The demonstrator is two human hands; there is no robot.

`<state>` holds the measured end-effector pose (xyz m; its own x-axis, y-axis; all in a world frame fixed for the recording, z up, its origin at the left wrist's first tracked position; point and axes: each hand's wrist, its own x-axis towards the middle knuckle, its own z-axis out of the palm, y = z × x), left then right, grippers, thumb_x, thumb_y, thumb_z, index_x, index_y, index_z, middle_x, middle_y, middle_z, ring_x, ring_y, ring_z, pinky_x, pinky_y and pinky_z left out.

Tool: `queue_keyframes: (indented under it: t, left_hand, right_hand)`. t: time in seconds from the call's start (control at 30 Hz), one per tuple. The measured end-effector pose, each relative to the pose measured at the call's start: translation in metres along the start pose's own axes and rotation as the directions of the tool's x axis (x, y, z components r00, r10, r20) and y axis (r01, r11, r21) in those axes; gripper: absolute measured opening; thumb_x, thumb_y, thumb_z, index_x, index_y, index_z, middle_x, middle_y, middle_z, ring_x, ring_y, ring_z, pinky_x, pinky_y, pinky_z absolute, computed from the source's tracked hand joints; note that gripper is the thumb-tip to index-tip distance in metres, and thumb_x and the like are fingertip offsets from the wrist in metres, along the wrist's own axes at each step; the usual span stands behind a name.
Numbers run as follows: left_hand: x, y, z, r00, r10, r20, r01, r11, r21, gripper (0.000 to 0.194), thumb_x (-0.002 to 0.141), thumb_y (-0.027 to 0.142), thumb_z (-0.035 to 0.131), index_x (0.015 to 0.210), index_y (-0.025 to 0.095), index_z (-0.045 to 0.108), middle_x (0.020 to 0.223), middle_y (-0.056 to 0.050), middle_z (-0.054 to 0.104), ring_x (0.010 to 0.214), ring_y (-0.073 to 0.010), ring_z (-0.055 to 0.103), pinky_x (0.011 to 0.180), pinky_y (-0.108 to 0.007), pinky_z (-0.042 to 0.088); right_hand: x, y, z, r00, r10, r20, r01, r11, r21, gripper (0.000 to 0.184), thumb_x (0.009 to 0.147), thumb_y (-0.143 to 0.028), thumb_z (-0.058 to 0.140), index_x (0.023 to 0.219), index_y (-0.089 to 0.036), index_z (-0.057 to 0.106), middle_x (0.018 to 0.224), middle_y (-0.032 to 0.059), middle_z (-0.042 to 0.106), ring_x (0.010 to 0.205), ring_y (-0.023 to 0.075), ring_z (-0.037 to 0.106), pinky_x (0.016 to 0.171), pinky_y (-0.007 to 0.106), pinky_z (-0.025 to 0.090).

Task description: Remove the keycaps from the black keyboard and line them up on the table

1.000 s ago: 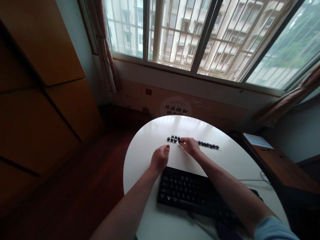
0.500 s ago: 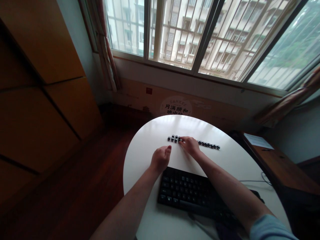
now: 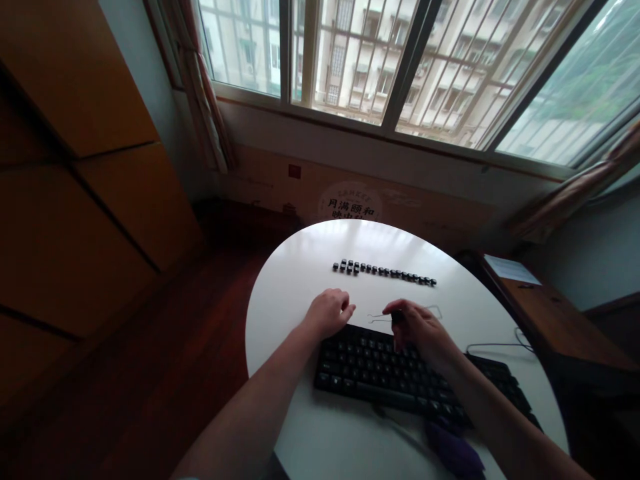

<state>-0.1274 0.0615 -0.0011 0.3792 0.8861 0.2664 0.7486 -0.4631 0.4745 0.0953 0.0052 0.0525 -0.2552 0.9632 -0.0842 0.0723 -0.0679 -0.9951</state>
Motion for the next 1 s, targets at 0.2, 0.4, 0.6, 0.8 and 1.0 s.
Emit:
queue_keyframes:
  t: [0.2,0.4,0.6,0.8,1.0]
  left_hand:
    - [-0.004,0.007,0.005,0.995,0.08,0.056,-0.082,0.996,0.034,0.02,0.087,0.033,0.057,0.073,0.019,0.057,0.079,-0.004,0.061,0.08,-0.0207,0.055,0.074,-0.032,0.042]
    - [-0.003,0.007,0.007,0.975,0.148,0.163,-0.15,0.989,-0.002,0.019,0.085,0.035,0.06,0.074,0.019,0.058,0.079,-0.003,0.062,0.079,-0.0196,0.056,0.068,-0.028,0.04]
    - [-0.002,0.006,0.007,0.976,0.133,0.175,-0.134,0.991,-0.008,0.024,0.084,0.037,0.062,0.069,0.019,0.058,0.076,-0.002,0.062,0.075,-0.0188,0.056,0.063,-0.027,0.038]
    - [-0.001,0.004,0.009,0.976,0.128,0.178,-0.127,0.992,-0.013,0.023,0.083,0.037,0.062,0.069,0.019,0.06,0.075,-0.002,0.063,0.074,-0.0185,0.056,0.063,-0.027,0.038]
    - [-0.001,0.004,0.011,0.976,0.124,0.18,-0.122,0.992,-0.019,0.024,0.083,0.038,0.062,0.068,0.019,0.061,0.074,-0.002,0.063,0.072,-0.018,0.055,0.062,-0.027,0.037]
  right_hand:
    - [-0.006,0.02,0.016,0.995,0.069,0.078,-0.072,0.997,0.034,0.018,0.079,-0.035,0.057,0.08,-0.017,0.06,0.05,-0.0028,0.056,0.042,0.0101,0.049,0.041,0.02,0.041]
    - [0.009,0.036,0.037,0.988,0.083,-0.127,-0.091,0.994,-0.057,0.012,0.069,-0.03,0.043,0.068,-0.02,0.05,0.037,-0.0057,0.048,0.031,0.009,0.036,0.033,0.019,0.025]
    - [0.008,0.042,0.04,0.981,0.037,-0.189,-0.075,0.977,-0.197,0.014,0.073,-0.028,0.041,0.066,-0.02,0.051,0.039,-0.0064,0.043,0.036,0.0087,0.034,0.039,0.02,0.024]
    - [0.006,0.044,0.042,0.991,-0.015,-0.135,-0.038,0.923,-0.382,0.015,0.075,-0.027,0.041,0.065,-0.02,0.051,0.047,-0.0047,0.041,0.045,0.0111,0.036,0.045,0.022,0.027]
    - [-0.009,0.049,0.047,0.966,-0.255,-0.048,0.164,0.743,-0.648,0.013,0.078,-0.021,0.043,0.069,-0.019,0.053,0.058,-0.0022,0.048,0.056,0.0131,0.042,0.059,0.025,0.032]
